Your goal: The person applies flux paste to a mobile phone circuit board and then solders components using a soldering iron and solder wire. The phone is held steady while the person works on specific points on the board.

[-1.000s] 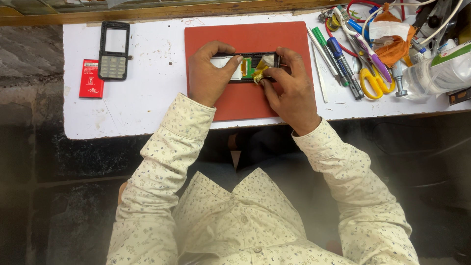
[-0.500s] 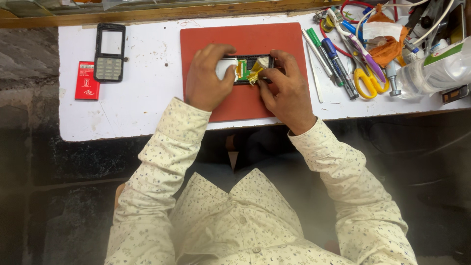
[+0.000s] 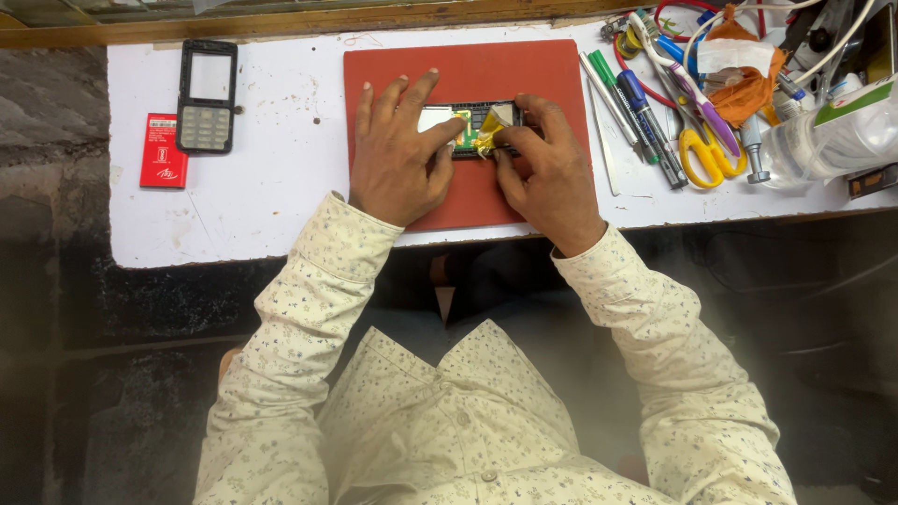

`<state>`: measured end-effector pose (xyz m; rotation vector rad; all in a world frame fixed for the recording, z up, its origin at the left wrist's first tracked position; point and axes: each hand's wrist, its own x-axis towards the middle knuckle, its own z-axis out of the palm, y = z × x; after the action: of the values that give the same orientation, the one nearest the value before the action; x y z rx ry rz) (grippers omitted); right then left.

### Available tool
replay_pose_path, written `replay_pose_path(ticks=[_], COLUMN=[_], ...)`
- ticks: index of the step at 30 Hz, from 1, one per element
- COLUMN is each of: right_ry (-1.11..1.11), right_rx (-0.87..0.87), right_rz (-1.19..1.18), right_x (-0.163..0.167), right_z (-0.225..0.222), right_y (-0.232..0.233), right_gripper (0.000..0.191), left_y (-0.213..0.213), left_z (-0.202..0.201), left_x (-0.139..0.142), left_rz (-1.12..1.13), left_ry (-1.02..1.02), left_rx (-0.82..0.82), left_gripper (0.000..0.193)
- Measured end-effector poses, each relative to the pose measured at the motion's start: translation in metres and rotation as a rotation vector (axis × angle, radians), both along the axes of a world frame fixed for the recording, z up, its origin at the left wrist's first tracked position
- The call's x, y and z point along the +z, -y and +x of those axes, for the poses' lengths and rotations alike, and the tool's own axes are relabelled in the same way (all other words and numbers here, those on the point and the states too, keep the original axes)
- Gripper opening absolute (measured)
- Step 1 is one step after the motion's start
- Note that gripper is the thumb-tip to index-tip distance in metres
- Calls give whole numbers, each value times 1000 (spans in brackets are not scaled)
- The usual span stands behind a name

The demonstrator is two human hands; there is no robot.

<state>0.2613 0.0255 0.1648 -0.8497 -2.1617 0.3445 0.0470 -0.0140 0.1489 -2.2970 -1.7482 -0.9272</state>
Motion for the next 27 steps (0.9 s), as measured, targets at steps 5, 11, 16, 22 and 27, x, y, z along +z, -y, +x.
replay_pose_path(ticks=[5,11,16,22,27], right_ry=[33,50,46,28,-20], right_rx=[-18,-26,-24,-19,14], right_rz=[16,28,32,0,9], right_x=[6,5,5,8,14], right_z=[1,1,1,1,5], right_y=[-1,-1,-1,-5,-12], right_gripper=[21,21,20,20,21], left_y=[-1,-2,-1,-3,-10], left_z=[1,0,1,-4,-9], left_x=[3,-2,3,14,22], left_rz=[23,7,-23,-162,-238], left_ry=[-5,36,57,320,384], left_rx=[-14,-54,-83,-25,-38], left_gripper=[21,12,10,68,86])
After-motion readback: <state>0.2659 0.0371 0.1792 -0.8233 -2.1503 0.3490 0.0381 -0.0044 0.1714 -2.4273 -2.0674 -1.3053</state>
